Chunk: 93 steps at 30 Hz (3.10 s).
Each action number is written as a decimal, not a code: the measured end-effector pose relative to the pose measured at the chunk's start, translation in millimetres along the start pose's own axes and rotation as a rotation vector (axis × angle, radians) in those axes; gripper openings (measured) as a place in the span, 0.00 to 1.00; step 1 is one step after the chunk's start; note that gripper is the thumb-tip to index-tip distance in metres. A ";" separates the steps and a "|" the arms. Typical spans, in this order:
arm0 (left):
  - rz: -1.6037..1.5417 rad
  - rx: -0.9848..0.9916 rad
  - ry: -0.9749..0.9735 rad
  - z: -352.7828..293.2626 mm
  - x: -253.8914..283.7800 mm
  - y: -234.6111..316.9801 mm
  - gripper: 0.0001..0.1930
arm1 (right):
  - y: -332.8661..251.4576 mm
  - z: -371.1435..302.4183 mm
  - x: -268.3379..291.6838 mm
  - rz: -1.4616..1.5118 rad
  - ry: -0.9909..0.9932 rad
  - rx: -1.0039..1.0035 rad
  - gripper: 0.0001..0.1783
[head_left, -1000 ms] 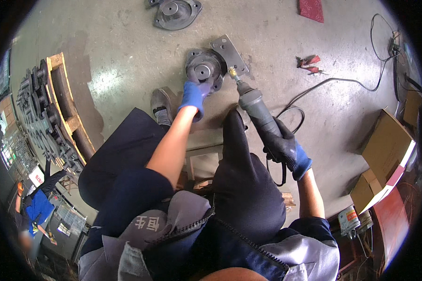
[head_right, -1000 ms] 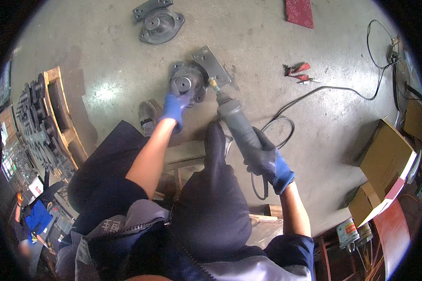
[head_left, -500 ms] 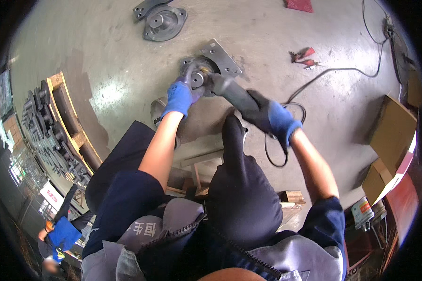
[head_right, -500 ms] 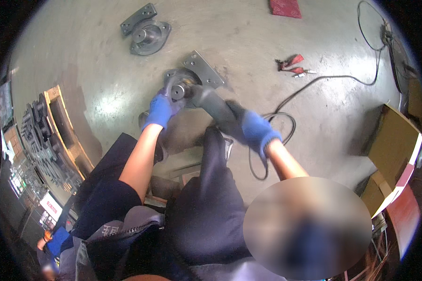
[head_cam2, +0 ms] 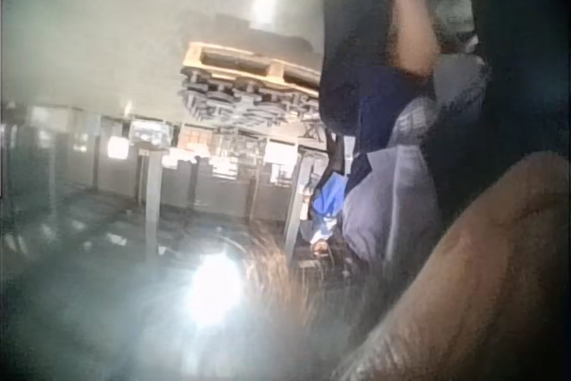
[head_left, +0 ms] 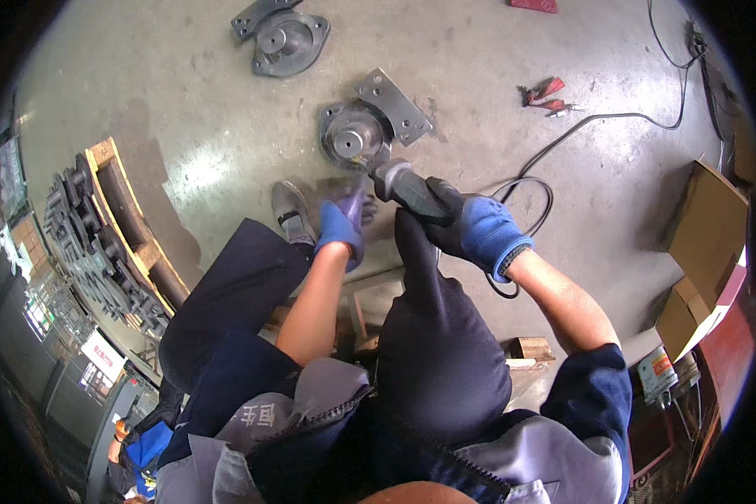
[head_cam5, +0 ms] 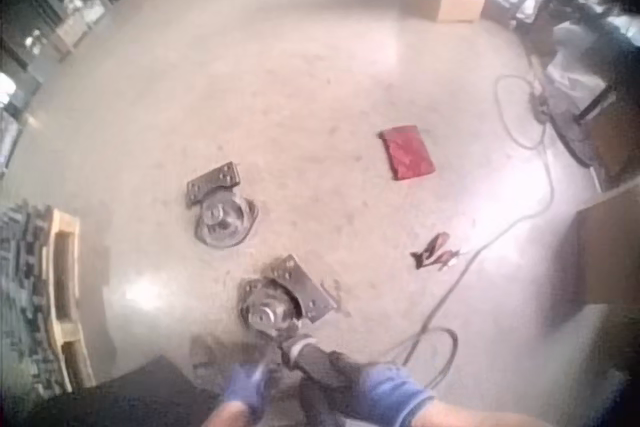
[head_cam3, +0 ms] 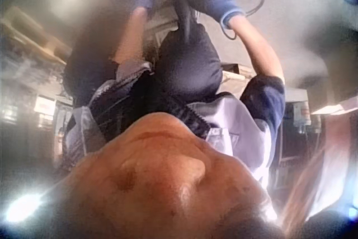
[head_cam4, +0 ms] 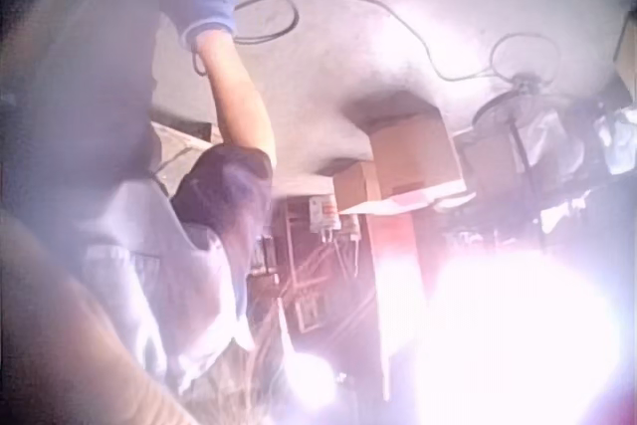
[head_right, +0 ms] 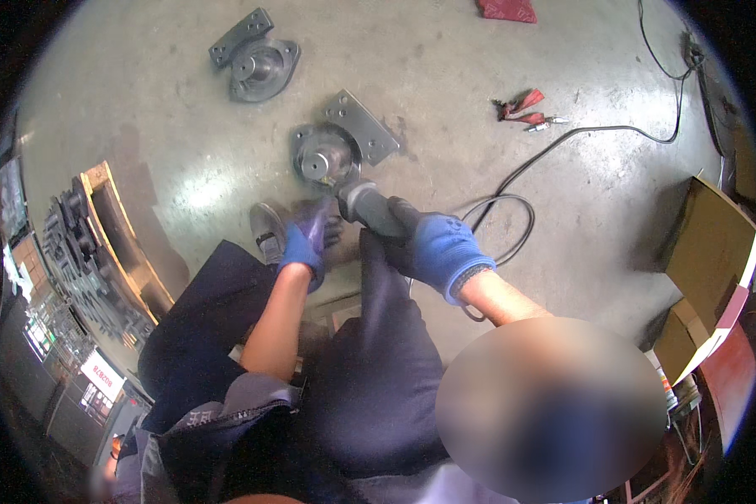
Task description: The person sits on the floor and uses a handheld rotary tool to grind the surface of several metal parts. They hold each part with one hand and operate the tool with the other, occasionally flipping the parts to work on different sides. After grinding, the person uses a red sanding block to manually smooth the surface of the parts.
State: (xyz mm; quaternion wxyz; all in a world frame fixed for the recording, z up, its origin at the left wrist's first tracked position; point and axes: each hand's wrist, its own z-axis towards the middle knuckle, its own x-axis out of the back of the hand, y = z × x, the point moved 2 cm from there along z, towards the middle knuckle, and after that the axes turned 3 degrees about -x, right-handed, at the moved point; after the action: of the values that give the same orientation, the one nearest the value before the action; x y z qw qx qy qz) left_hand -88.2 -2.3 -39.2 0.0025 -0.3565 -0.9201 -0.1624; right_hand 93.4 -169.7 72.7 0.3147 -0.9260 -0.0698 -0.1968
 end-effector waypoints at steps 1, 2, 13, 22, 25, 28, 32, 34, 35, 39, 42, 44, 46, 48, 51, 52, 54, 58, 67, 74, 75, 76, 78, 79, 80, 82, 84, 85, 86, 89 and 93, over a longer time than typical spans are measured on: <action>0.007 0.018 -0.015 -19.4 -6.5 -2.1 0.29 | -4.8 -0.4 -3.1 0.127 -0.034 -0.015 0.30; 0.035 0.027 -0.086 -25.0 -25.8 0.0 0.29 | 9.2 -6.1 -11.7 0.179 0.007 -0.059 0.31; -0.494 0.140 -0.492 -26.3 -99.6 35.8 0.37 | 20.9 22.2 5.2 0.325 0.002 0.091 0.35; -0.930 -0.002 -0.499 -15.5 -141.3 25.6 0.25 | -11.8 29.4 64.4 -0.160 -0.093 0.036 0.27; -0.940 -0.170 -0.487 -10.0 -131.4 38.6 0.24 | -36.3 42.4 69.2 -0.292 -0.086 0.083 0.25; -0.947 -0.175 -0.568 -17.8 -134.5 38.4 0.24 | -35.1 38.3 69.4 -0.377 -0.107 0.027 0.24; -1.059 -0.186 -0.541 -24.6 -147.4 32.6 0.22 | -31.6 35.4 74.6 -0.425 -0.132 0.062 0.31; -1.007 -0.250 -0.526 -18.5 -142.1 35.1 0.21 | -46.0 34.1 74.7 -0.432 -0.090 0.141 0.30; -0.987 -0.265 -0.509 -14.7 -133.9 36.0 0.21 | -50.0 37.2 68.4 -0.421 -0.051 0.200 0.30; -0.908 -0.297 -0.525 -18.8 -130.5 36.8 0.22 | -50.2 33.5 66.2 -0.529 -0.067 0.159 0.22; -0.976 -0.270 -0.630 -9.9 -144.4 9.5 0.23 | -50.9 14.6 74.3 -0.524 -0.011 0.238 0.23; -1.158 -0.054 -0.726 -28.0 -152.0 -2.5 0.24 | -40.3 7.9 68.9 -0.533 -0.007 0.237 0.23; -1.095 -0.033 -0.700 -17.1 -146.6 -13.5 0.25 | -40.5 5.2 60.7 -0.538 -0.049 0.150 0.23; -1.018 -0.012 -0.672 -13.7 -141.0 -20.5 0.28 | -44.0 1.6 56.5 -0.527 -0.095 0.091 0.24; -0.861 0.015 -0.608 -19.9 -123.3 -6.7 0.36 | -27.1 -3.1 29.0 -0.406 0.175 0.201 0.27; -0.806 0.012 -0.589 -20.7 -115.3 -2.0 0.37 | -26.8 -0.5 20.7 -0.343 0.195 0.169 0.27; -0.695 0.009 -0.548 -13.6 -104.4 10.1 0.40 | -28.4 12.0 12.4 -0.284 0.180 0.155 0.26; -0.674 0.029 -0.505 -24.3 -102.9 7.6 0.39 | -32.5 0.5 14.3 -0.214 0.156 0.131 0.27; -0.567 -0.053 -0.436 -52.5 -102.1 -10.9 0.34 | -9.8 -24.4 -9.8 -0.123 0.130 0.015 0.32; -0.634 0.097 -0.425 -41.3 -107.0 17.9 0.35 | -18.8 -6.5 17.0 0.149 -0.016 -0.095 0.37; -0.671 0.082 -0.409 -40.3 -111.8 19.3 0.35 | -14.5 -5.4 20.7 0.077 -0.011 -0.047 0.38; -0.710 0.067 -0.392 -39.7 -117.3 20.0 0.34 | -14.0 -4.7 25.1 0.066 -0.037 -0.030 0.39; -0.792 0.049 -0.354 -38.9 -124.0 18.2 0.33 | -13.8 -3.1 34.6 0.045 -0.084 0.004 0.40; -0.829 0.070 -0.365 -38.5 -125.3 19.2 0.34 | -8.5 -0.8 38.1 0.139 -0.157 -0.003 0.39; -0.888 0.092 -0.389 -33.4 -125.8 18.4 0.33 | 1.5 1.6 37.2 0.185 -0.149 0.068 0.39; -1.003 0.131 -0.450 -23.1 -131.3 18.5 0.31 | 15.4 0.4 36.8 0.283 -0.131 0.198 0.39; -0.988 0.114 -0.398 -17.2 -132.9 12.6 0.28 | 22.5 -4.3 35.8 0.392 -0.241 0.032 0.39; -0.968 0.103 -0.369 -12.7 -132.3 11.1 0.28 | 22.8 -4.7 34.7 0.442 -0.285 -0.012 0.39; -0.945 0.094 -0.340 -9.1 -131.8 9.0 0.27 | 28.1 -2.6 32.2 0.483 -0.308 0.016 0.39; -0.864 0.138 -0.376 -11.4 -130.7 7.7 0.27 | 42.6 -2.7 26.7 0.890 -0.388 -0.183 0.36; -0.723 0.083 -0.349 -15.6 -127.4 13.6 0.31 | 38.5 3.8 10.6 0.821 -0.320 -0.241 0.37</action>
State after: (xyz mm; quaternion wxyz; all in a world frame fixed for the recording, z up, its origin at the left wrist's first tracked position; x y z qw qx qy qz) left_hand 14.0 -81.1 -35.7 -0.1968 -0.0319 -0.9785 -0.0524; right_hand 114.0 -197.8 52.9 0.2419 -0.9258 0.2785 0.0829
